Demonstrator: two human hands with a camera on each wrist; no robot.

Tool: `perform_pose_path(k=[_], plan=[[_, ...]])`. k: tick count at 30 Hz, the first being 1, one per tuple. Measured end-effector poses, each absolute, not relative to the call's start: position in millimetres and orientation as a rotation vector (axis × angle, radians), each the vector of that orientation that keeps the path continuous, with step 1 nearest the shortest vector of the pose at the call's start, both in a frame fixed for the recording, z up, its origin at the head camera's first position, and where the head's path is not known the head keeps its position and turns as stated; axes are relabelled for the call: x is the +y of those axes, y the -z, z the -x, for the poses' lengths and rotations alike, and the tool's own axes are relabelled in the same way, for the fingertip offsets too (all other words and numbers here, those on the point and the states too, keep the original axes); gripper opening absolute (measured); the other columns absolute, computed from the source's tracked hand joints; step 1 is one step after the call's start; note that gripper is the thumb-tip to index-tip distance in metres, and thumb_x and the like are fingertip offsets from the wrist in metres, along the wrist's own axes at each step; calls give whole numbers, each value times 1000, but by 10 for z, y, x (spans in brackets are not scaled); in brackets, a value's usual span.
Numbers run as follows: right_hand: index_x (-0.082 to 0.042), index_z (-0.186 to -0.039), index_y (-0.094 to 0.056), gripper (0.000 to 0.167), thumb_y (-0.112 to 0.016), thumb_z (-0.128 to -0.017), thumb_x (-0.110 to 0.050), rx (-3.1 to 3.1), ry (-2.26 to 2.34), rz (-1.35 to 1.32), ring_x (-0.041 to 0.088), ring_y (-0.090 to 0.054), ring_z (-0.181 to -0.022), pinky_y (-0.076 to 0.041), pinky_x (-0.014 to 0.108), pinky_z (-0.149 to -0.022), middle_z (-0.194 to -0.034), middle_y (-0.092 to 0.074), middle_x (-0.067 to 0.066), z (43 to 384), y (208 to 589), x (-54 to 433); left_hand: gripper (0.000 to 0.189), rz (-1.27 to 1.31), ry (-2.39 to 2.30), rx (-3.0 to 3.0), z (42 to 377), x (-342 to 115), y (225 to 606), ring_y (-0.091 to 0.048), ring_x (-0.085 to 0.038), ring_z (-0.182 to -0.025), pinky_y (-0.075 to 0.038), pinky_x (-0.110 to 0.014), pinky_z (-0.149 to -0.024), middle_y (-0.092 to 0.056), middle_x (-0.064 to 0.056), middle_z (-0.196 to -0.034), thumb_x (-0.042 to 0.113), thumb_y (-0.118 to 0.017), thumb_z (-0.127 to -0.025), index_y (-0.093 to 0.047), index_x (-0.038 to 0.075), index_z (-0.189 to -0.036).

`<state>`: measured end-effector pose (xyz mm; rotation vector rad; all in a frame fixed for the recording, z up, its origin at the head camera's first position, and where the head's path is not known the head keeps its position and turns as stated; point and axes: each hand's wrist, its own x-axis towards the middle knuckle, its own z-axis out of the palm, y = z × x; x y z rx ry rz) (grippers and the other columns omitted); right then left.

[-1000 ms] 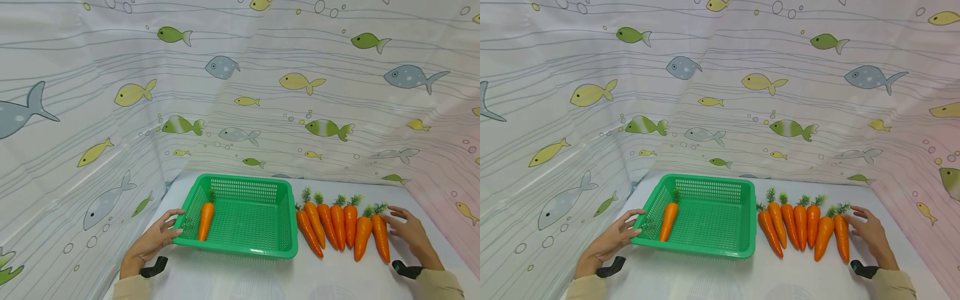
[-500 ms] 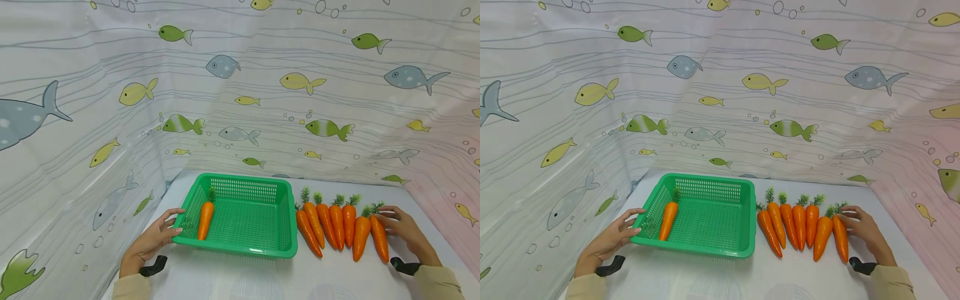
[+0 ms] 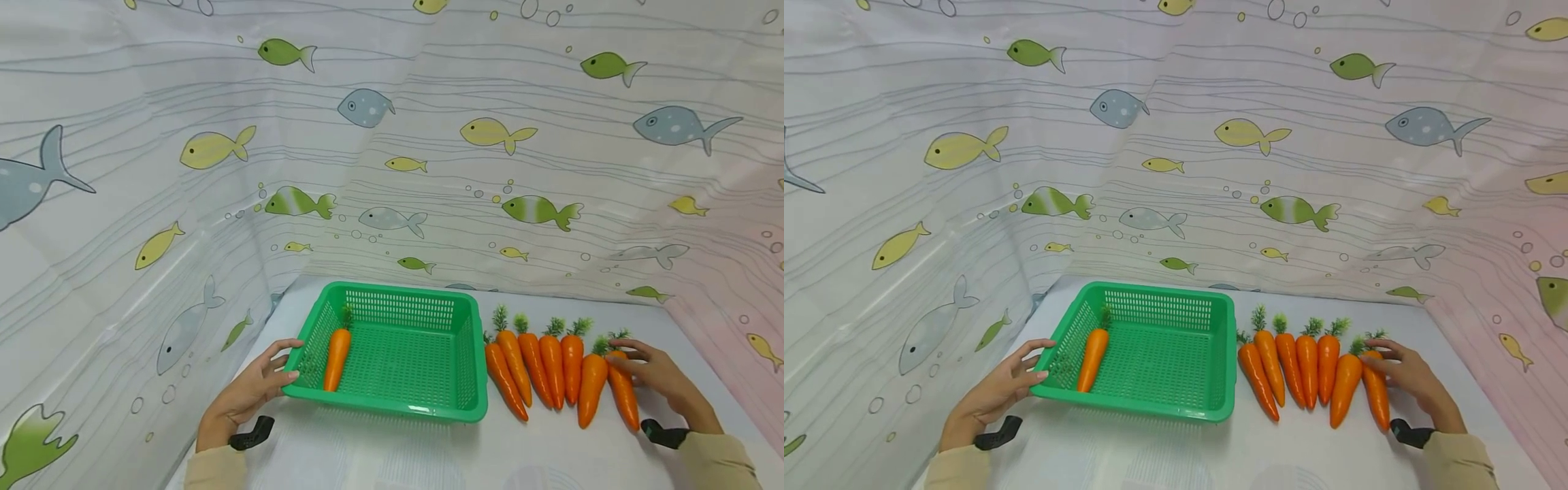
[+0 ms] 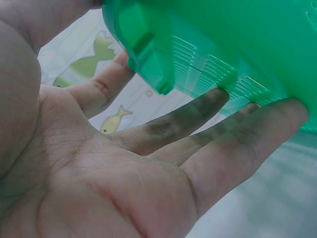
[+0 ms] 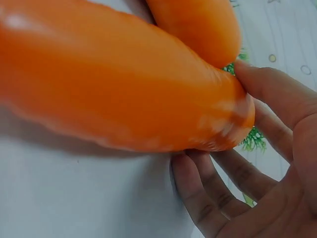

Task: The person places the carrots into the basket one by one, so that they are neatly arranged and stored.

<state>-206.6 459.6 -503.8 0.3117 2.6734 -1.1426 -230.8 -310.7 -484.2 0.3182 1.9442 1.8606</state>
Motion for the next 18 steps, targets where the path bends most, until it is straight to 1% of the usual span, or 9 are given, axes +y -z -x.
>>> perform_pose_path(k=[6,8,10,15,18], plan=[[5,-142,-49,73,-57,-102,-55,2679,1112,-304,54,-50,-120,-55,49,-84,-144,-38,44,2048,5020,4618,64,-317,-1872,1930,2310,-3119,4881,-4,-48,-153,-40,-53,-108,1,-22,-168,8,-62,-102,-30,13,-157],[4,-143,-50,73,-57,-102,-56,2677,1087,-302,51,-52,-118,-55,48,-84,-144,-41,42,2041,5023,4628,65,-321,-1884,1914,2304,-3120,4893,-4,-48,-153,-43,-51,-106,1,-23,-168,7,-62,-101,-29,12,-157],[5,-144,-49,72,-56,-103,-54,2668,1068,-277,47,-54,-115,-54,51,-84,-144,-41,42,2039,5011,4637,65,-325,-1894,1900,2297,-3121,4902,-4,-48,-153,-44,-49,-105,2,-24,-168,6,-62,-101,-29,12,-157],[4,-147,-47,70,-57,-103,-49,2632,1041,-227,41,-55,-113,-50,57,-86,-147,-38,41,2046,4989,4654,65,-329,-1898,1909,2300,-3125,4904,-4,-49,-152,-43,-51,-106,1,-25,-167,7,-62,-101,-29,12,-156],[5,-146,-47,73,-59,-101,-51,2639,1025,-236,38,-56,-110,-50,56,-86,-145,-41,40,2052,4983,4669,64,-324,-1893,1926,2310,-3123,4896,-2,-49,-153,-41,-54,-107,2,-25,-167,9,-63,-101,-30,13,-156]])
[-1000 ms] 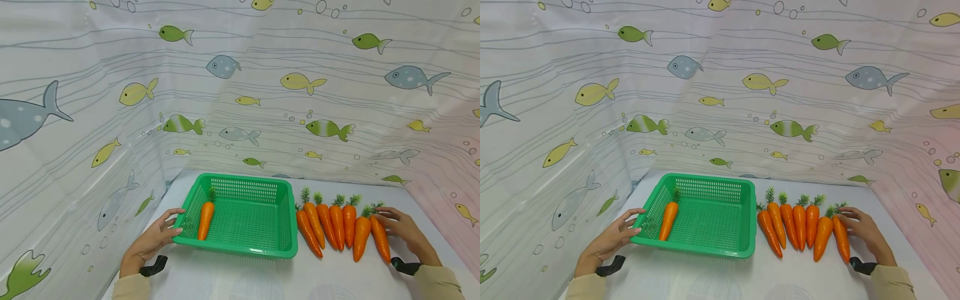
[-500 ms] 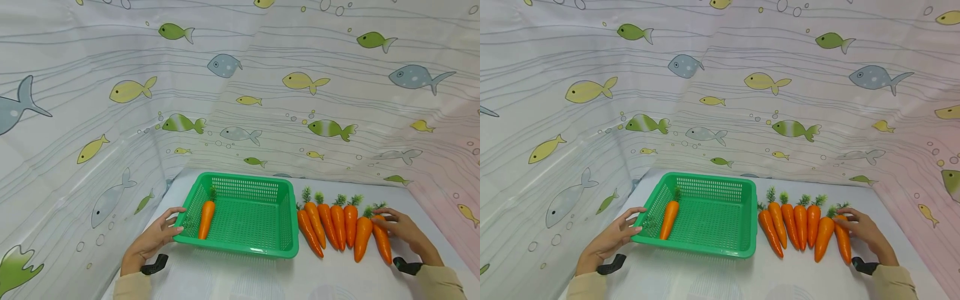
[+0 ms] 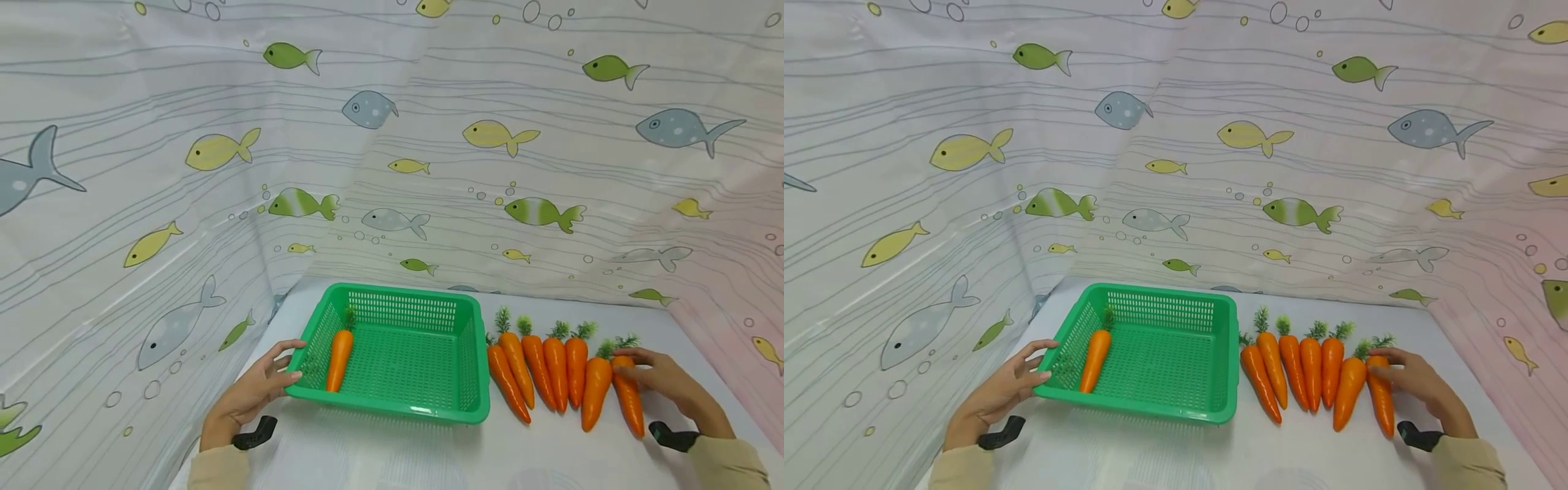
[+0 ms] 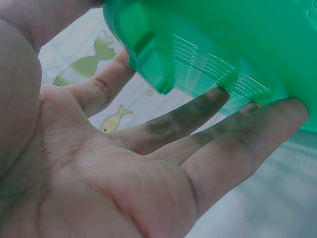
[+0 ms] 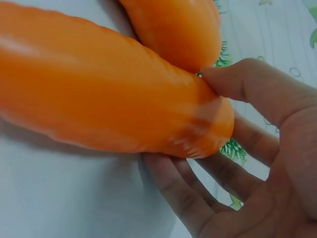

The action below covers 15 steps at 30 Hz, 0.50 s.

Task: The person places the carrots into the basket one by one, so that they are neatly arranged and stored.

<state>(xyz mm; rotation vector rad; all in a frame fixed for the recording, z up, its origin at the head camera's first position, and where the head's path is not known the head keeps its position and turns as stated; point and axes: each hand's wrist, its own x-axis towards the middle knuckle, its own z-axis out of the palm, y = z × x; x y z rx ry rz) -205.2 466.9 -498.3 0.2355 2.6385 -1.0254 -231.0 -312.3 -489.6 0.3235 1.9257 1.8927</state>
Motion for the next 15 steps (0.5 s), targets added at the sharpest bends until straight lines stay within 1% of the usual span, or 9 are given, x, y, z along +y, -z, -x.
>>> perform_pose_path(k=[4,7,11,15], plan=[[8,-144,-46,78,-62,-99,-54,2647,1020,-284,33,-59,-102,-52,52,-83,-137,-49,37,2040,4965,4716,64,-317,-1887,1931,2311,-3110,4893,-3,-48,-153,-40,-54,-108,2,-23,-168,9,-63,-101,-31,13,-156],[10,-142,-45,80,-63,-98,-55,2644,1048,-318,30,-59,-99,-53,46,-80,-133,-52,36,2018,4958,4759,64,-313,-1886,1934,2310,-3098,4889,-5,-48,-153,-41,-54,-107,1,-23,-168,9,-64,-101,-32,13,-156],[12,-143,-42,82,-62,-99,-55,2638,1111,-357,28,-60,-98,-52,38,-78,-136,-48,37,1987,4957,4804,64,-307,-1886,1943,2308,-3099,4882,-6,-49,-152,-38,-58,-109,0,-22,-168,9,-64,-100,-33,14,-156],[13,-147,-34,85,-60,-101,-54,2613,1202,-380,27,-63,-98,-53,37,-79,-141,-40,42,1972,4936,4837,64,-303,-1879,1951,2297,-3119,4881,-6,-49,-152,-34,-62,-110,0,-22,-168,10,-64,-101,-32,14,-156]])
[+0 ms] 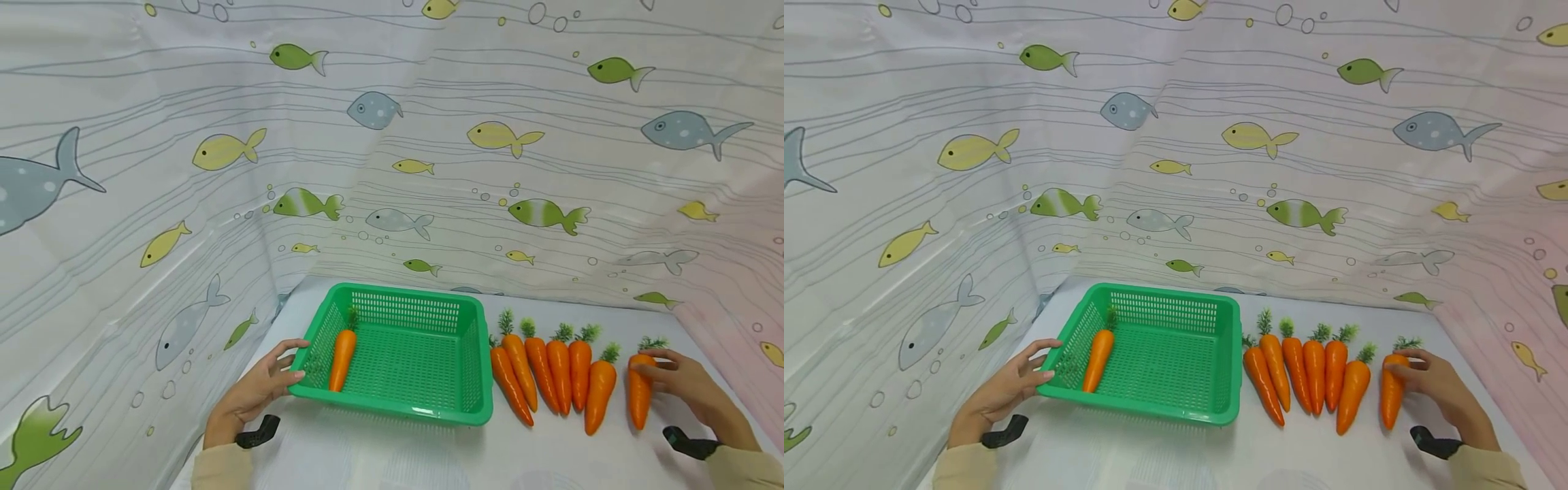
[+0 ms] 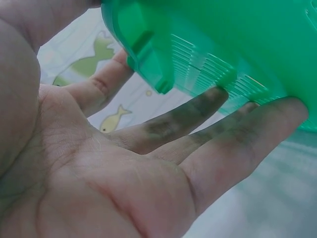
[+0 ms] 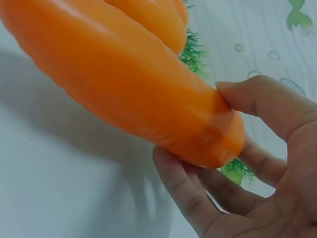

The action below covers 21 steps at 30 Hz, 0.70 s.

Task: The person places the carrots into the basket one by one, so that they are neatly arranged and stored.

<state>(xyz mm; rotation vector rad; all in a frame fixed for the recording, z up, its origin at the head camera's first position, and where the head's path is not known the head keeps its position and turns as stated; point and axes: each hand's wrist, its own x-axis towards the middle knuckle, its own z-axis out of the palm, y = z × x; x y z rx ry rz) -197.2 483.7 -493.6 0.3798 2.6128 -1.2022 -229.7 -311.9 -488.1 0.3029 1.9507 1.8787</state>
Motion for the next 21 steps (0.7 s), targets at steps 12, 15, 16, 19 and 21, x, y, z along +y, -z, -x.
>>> perform_pose_path(k=[12,15,16,19,21], plan=[[11,-145,-38,71,-64,-103,-41,2770,1410,-232,-4,-61,-86,-55,20,-73,-123,-53,-4,1973,4792,4717,64,-317,-1879,1934,2287,-3153,4896,3,-49,-153,-28,-66,-112,3,-20,-168,11,-63,-102,-30,14,-156],[10,-144,-39,70,-66,-102,-39,2796,1457,-202,-4,-60,-87,-56,22,-74,-114,-47,-22,2008,4720,4648,63,-326,-1882,1939,2295,-3152,4886,3,-49,-153,-29,-64,-113,2,-20,-169,10,-62,-102,-31,14,-156],[10,-144,-39,70,-66,-102,-39,2799,1465,-189,-4,-60,-87,-57,23,-75,-114,-47,-23,2018,4695,4626,63,-327,-1884,1939,2296,-3150,4882,3,-49,-153,-29,-64,-113,1,-20,-168,10,-62,-101,-31,14,-156],[9,-144,-40,67,-66,-102,-37,2809,1494,-169,-5,-59,-88,-57,23,-75,-114,-47,-23,2034,4622,4558,64,-318,-1881,1942,2298,-3141,4870,2,-49,-153,-30,-62,-113,0,-20,-168,10,-63,-101,-31,14,-156],[7,-144,-41,65,-66,-102,-36,2799,1518,-171,-5,-59,-89,-56,21,-75,-118,-47,-19,2044,4581,4505,64,-310,-1878,1944,2298,-3139,4865,0,-49,-153,-31,-62,-112,-1,-21,-168,11,-63,-101,-31,14,-156]])
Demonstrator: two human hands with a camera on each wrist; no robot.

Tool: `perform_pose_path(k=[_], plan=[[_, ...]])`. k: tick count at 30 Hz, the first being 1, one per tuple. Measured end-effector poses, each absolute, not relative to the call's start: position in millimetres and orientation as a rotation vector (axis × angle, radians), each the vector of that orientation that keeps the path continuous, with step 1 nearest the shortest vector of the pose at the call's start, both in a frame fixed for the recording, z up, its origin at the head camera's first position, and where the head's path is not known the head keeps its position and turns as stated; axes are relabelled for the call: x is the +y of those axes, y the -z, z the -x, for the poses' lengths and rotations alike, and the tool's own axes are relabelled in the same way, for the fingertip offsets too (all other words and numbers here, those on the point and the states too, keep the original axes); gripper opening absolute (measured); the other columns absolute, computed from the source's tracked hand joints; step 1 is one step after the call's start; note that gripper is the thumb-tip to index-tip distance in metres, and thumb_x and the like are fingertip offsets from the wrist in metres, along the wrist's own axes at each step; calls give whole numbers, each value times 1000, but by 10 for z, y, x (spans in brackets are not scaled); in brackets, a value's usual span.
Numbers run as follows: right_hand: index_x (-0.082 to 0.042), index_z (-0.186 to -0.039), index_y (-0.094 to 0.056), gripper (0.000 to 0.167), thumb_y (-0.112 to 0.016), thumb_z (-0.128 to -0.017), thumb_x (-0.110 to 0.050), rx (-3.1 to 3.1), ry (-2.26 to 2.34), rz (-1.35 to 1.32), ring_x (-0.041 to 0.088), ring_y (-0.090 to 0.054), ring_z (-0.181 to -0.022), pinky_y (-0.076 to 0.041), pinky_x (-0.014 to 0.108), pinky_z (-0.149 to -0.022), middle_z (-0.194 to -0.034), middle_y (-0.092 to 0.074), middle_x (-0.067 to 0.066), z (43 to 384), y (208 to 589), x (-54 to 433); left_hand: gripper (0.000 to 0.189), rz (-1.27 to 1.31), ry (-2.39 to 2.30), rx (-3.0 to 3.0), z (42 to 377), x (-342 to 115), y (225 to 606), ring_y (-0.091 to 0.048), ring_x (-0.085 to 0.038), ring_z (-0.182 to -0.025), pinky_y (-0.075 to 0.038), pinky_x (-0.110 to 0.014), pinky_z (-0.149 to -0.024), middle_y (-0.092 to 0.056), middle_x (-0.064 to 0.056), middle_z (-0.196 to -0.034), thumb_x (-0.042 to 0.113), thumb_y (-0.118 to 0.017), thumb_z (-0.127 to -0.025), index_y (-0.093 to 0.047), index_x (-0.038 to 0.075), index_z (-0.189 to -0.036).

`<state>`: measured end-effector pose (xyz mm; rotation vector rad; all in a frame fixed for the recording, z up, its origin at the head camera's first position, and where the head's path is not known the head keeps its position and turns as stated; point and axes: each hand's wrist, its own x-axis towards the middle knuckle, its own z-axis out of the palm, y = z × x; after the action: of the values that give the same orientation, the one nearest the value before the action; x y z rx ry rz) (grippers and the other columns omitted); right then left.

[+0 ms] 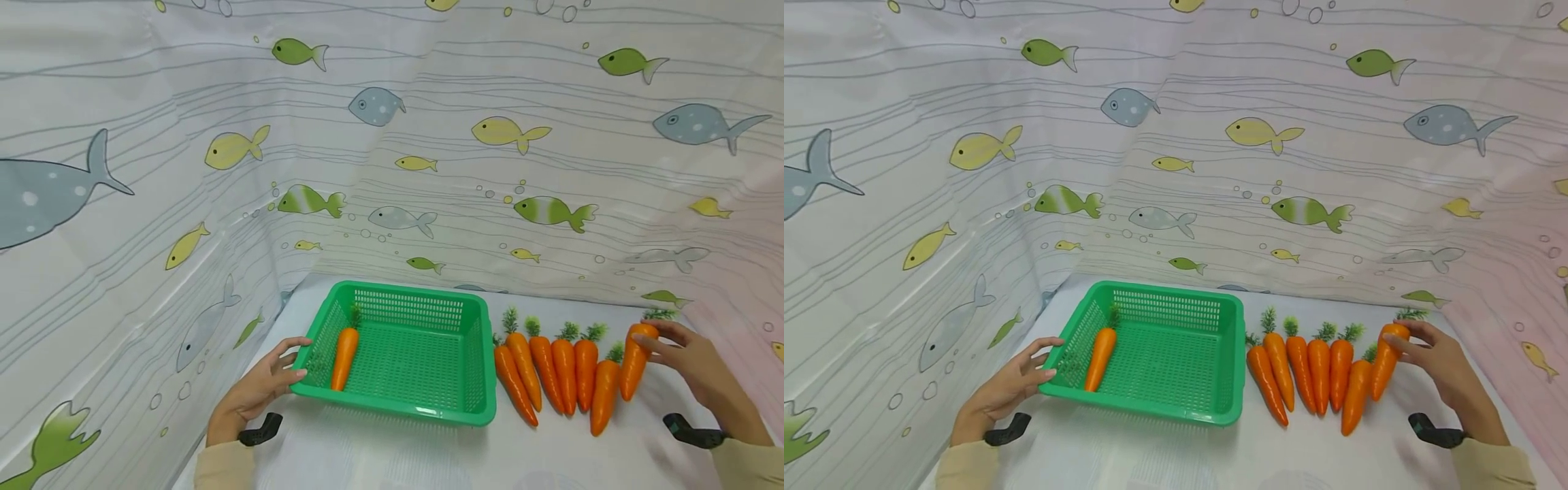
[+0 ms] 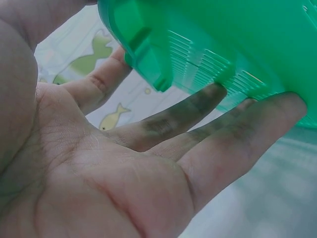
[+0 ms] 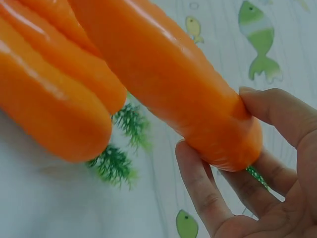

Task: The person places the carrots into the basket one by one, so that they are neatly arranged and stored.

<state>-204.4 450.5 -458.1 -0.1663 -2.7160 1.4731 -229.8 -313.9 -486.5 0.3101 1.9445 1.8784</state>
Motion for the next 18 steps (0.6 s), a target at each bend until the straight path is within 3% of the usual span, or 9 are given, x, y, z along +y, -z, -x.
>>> perform_pose_path(k=[5,10,14,18], plan=[[1,-145,-44,63,-67,-101,-38,-2705,-1504,174,-7,-58,-90,-55,18,-74,-126,-48,-9,2079,4507,4347,64,-307,-1875,1943,2277,-3149,4862,1,-49,-153,-32,-62,-112,0,-21,-168,10,-63,-101,-31,14,-156],[1,-148,-42,65,-66,-102,-38,-2723,-1515,126,-7,-58,-93,-54,17,-76,-123,-49,-15,2134,4453,4177,62,-315,-1862,1944,2234,-3172,4870,7,-48,-153,-26,-65,-114,3,-19,-169,10,-61,-102,-30,14,-156],[-1,-148,-42,65,-65,-102,-40,-2730,-1508,89,-6,-53,-99,-51,15,-77,-122,-51,-16,2178,4370,4055,61,-347,-1873,1934,2253,-3155,4863,5,-49,-153,-33,-60,-111,2,-21,-168,10,-60,-103,-29,13,-156],[-1,-149,-41,67,-65,-102,-41,-2741,-1473,68,-5,-55,-100,-54,21,-82,-130,-50,-4,2209,4276,3908,62,-351,-1882,1928,2294,-3128,4857,0,-50,-152,-43,-48,-105,0,-25,-167,10,-61,-102,-30,13,-156]])
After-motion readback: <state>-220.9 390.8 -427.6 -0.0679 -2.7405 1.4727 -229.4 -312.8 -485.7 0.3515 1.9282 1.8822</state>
